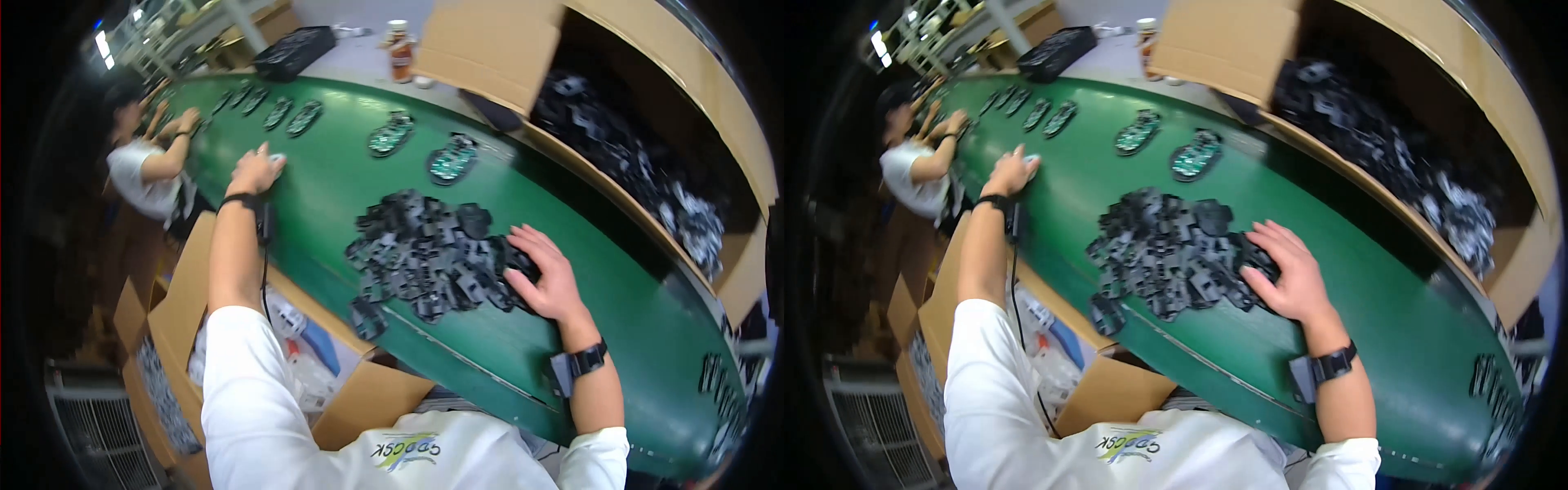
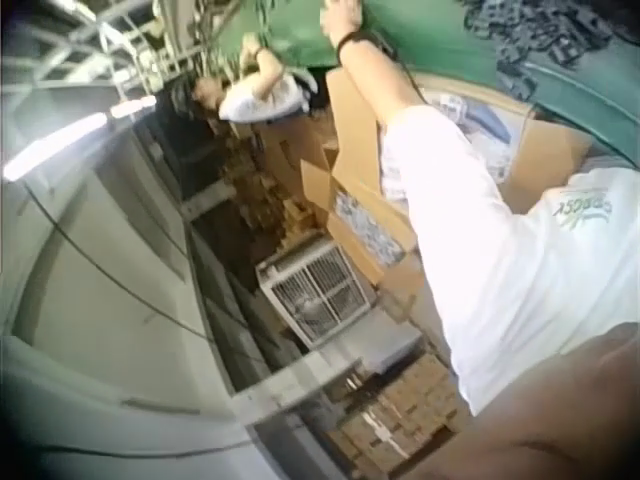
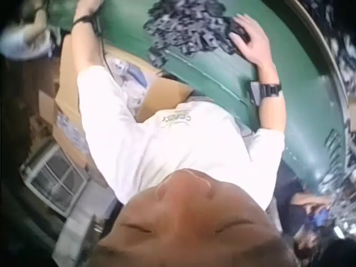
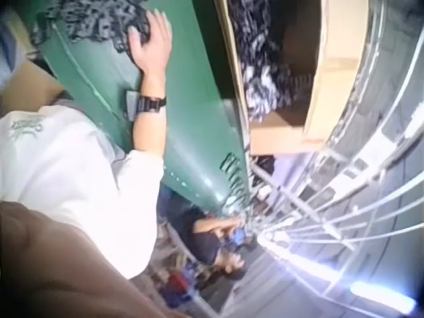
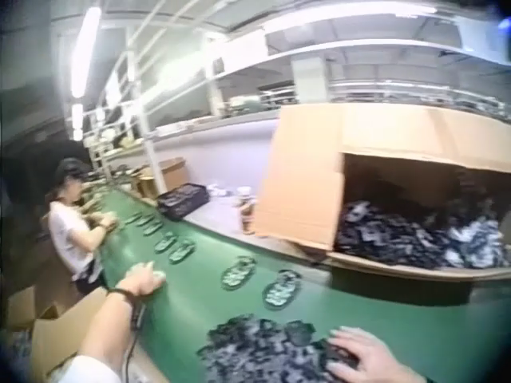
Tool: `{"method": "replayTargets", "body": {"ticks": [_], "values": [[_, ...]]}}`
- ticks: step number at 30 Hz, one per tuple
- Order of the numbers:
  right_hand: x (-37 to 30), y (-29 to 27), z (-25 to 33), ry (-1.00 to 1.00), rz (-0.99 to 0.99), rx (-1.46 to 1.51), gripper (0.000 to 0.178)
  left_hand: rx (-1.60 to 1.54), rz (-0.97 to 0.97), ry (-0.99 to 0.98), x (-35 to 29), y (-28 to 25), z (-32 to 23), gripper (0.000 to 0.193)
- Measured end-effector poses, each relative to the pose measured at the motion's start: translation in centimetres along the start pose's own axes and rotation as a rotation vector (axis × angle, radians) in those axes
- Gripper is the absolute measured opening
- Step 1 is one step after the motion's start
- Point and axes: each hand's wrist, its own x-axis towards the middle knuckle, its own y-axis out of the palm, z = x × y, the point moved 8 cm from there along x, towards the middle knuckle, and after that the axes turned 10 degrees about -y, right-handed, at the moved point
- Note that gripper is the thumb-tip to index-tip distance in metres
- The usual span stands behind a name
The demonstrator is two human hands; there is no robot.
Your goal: Assembling components for computer mice on a factory assembly line and packaging them into boxes.
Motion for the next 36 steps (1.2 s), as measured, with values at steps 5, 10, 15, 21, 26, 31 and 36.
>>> {"method": "replayTargets", "body": {"ticks": [5,10,15,21,26,31,36], "values": [[-0.6,-1.5,-0.5,0.008,-0.048,0.000,0.047,0.014,-0.192,0.030,-1.4,-4.5,-3.5,0.108],[-1.5,-1.1,-1.9,0.068,-0.053,0.103,0.044,-0.445,-0.049,0.779,-19.5,-12.8,-7.0,0.044],[-1.5,-0.6,-1.0,0.023,-0.037,0.068,0.046,0.109,0.201,0.851,-33.4,-6.3,-2.8,0.056],[-1.7,-0.9,-0.7,0.049,-0.026,0.020,0.045,0.004,-0.124,0.956,-33.1,-4.2,2.1,0.072],[-1.6,-0.7,-0.8,0.056,-0.035,0.060,0.041,-0.042,-0.080,0.970,-34.4,-3.7,1.9,0.065],[-1.8,-1.2,-1.0,0.078,-0.033,0.040,0.041,0.291,-0.095,0.857,-34.4,-2.3,0.5,0.050],[-1.5,-0.8,-1.2,0.072,-0.027,0.065,0.041,0.341,-0.203,0.860,-33.7,-2.7,0.3,0.032]]}}
